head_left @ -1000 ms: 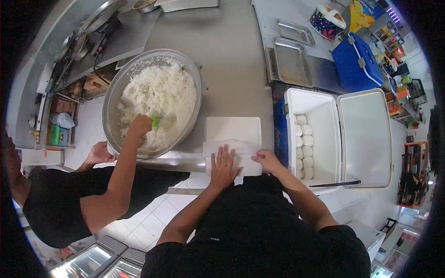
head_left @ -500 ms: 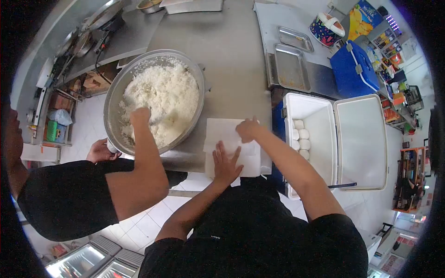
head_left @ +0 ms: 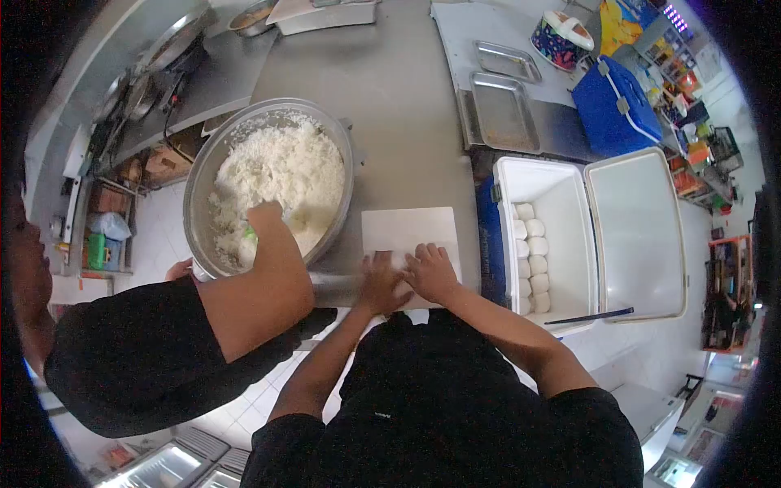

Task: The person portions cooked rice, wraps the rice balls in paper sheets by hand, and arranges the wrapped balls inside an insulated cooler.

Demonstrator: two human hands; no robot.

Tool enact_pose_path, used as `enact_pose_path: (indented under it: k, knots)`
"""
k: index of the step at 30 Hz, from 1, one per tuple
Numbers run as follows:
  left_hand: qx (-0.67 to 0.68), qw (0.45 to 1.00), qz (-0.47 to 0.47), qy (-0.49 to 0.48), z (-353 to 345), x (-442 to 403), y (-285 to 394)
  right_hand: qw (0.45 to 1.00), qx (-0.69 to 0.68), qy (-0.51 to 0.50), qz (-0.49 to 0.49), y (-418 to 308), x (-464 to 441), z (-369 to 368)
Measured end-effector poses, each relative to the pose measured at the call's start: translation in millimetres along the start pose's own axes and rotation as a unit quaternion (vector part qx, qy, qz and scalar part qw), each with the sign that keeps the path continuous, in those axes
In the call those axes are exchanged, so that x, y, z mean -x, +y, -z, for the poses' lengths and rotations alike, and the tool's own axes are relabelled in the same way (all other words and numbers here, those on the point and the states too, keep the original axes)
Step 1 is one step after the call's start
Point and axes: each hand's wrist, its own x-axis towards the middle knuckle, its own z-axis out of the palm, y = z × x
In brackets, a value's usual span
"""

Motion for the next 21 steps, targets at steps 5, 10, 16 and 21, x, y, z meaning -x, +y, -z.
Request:
enact_pose_path:
  k: [5,10,16,21]
  knots:
    - [0.208,0.893,0.096,0.388,2,15,-30,0.998,-0.013,0.063,-0.027,-18,21,-17]
    - [-0.071,0.967,-0.131,0.205,28,18,19,0.993,-0.027,0.11,-0.033,-18,56,-49]
    - [0.0,0.966,-0.153,0.211,-27,10,-57,0.979,-0.134,0.144,-0.051,29,54,-83]
    - [0.004,0.994,0.025,0.109,23,-27,-26,0.985,-0.117,0.001,-0.123,45,13,-60]
